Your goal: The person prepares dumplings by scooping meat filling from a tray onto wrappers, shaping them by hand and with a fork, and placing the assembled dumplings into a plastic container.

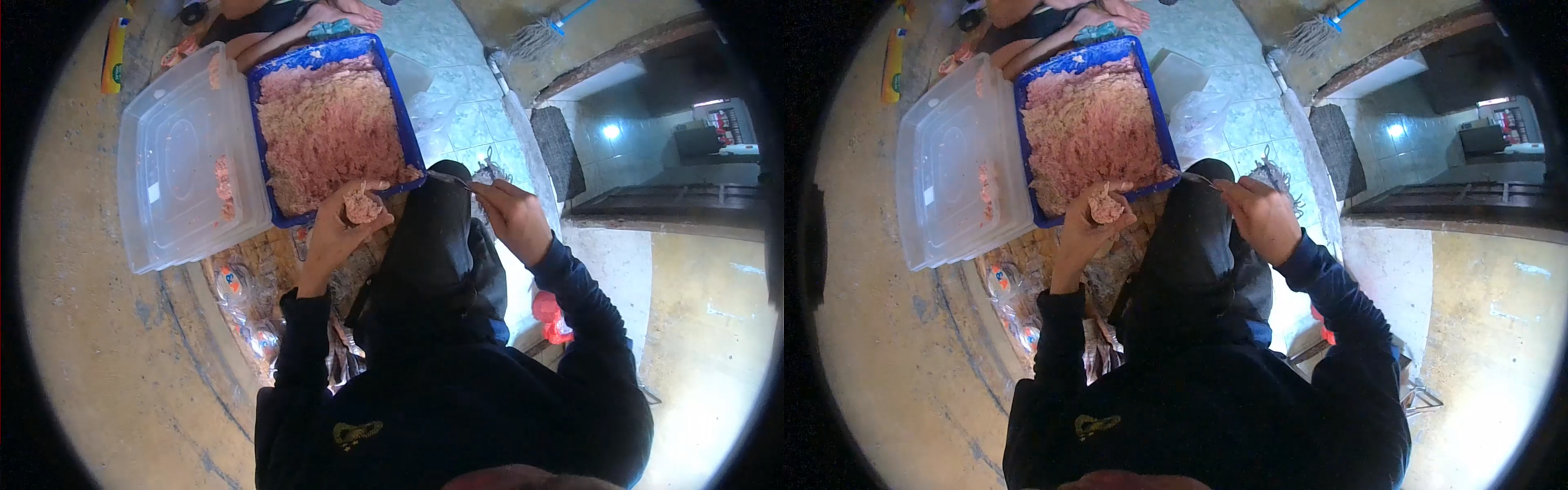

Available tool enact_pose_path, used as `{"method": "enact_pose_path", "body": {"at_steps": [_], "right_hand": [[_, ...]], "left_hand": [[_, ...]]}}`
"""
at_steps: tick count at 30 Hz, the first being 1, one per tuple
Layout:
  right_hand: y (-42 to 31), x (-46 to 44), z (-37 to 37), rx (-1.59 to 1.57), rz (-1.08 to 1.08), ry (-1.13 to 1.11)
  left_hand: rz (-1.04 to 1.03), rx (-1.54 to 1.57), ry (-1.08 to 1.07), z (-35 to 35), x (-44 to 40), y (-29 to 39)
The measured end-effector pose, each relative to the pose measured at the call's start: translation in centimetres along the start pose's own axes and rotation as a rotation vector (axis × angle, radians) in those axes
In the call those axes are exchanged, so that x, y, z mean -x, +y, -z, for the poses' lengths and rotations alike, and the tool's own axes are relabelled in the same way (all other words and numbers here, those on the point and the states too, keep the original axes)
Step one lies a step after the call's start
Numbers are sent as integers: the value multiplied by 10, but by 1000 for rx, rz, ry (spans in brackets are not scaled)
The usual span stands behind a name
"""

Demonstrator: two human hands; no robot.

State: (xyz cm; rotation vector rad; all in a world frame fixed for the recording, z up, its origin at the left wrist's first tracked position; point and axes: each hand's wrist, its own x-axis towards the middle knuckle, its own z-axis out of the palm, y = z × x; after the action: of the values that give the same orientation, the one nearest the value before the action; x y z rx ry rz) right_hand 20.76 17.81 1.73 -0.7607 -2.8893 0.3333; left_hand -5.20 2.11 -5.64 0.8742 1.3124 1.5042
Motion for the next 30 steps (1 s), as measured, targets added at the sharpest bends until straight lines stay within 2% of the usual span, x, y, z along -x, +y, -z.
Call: {"method": "enact_pose_path", "body": {"at_steps": [2, 3, 4, 6, 7, 10, 14, 15, 16, 18, 19, 22, 23, 26, 27, 28, 30], "right_hand": [[-21, 1, 13, -328, 72, 174], [-32, -1, 16, -412, 108, 198], [-44, -3, 21, -409, 94, 212], [-63, -5, 28, -362, 148, 163], [-64, -7, 32, -259, 123, 23], [-53, -5, 41, -327, 175, 35], [-57, -4, 39, -462, 208, 155], [-58, -4, 33, -539, 160, -3], [-56, -2, 38, -533, 170, 3], [-53, 1, 52, -524, 164, -89], [-56, 1, 56, -608, 165, 19], [-58, -1, 42, -607, 193, -33], [-57, 0, 48, -522, 192, -71], [-62, 10, 67, -609, 254, 25], [-61, 12, 57, -488, 297, 48], [-56, 11, 48, -494, 292, 42], [-47, 1, 39, -421, 278, 81]], "left_hand": [[7, -24, -69, -9, -3, 3], [-106, -117, -69, -15, -4, 1], [-218, -209, -72, -21, -5, 2], [-200, -274, -155, -27, -6, 14], [-178, -335, -214, -29, -4, 19], [-110, -304, -199, -23, 2, 13], [-146, -275, -196, -32, 15, 25], [-83, -217, -225, -35, 15, 29], [-25, -164, -251, -35, 13, 32], [-48, -192, -252, -32, 14, 32], [-48, -215, -274, -31, 17, 31], [-11, -144, -366, -35, 16, 38], [-11, -148, -374, -36, 15, 38], [25, 16, -291, -33, 18, 37], [-9, -82, -350, -31, 15, 39], [-44, -181, -418, -31, 14, 39], [-23, -199, -403, -33, 17, 37]]}}
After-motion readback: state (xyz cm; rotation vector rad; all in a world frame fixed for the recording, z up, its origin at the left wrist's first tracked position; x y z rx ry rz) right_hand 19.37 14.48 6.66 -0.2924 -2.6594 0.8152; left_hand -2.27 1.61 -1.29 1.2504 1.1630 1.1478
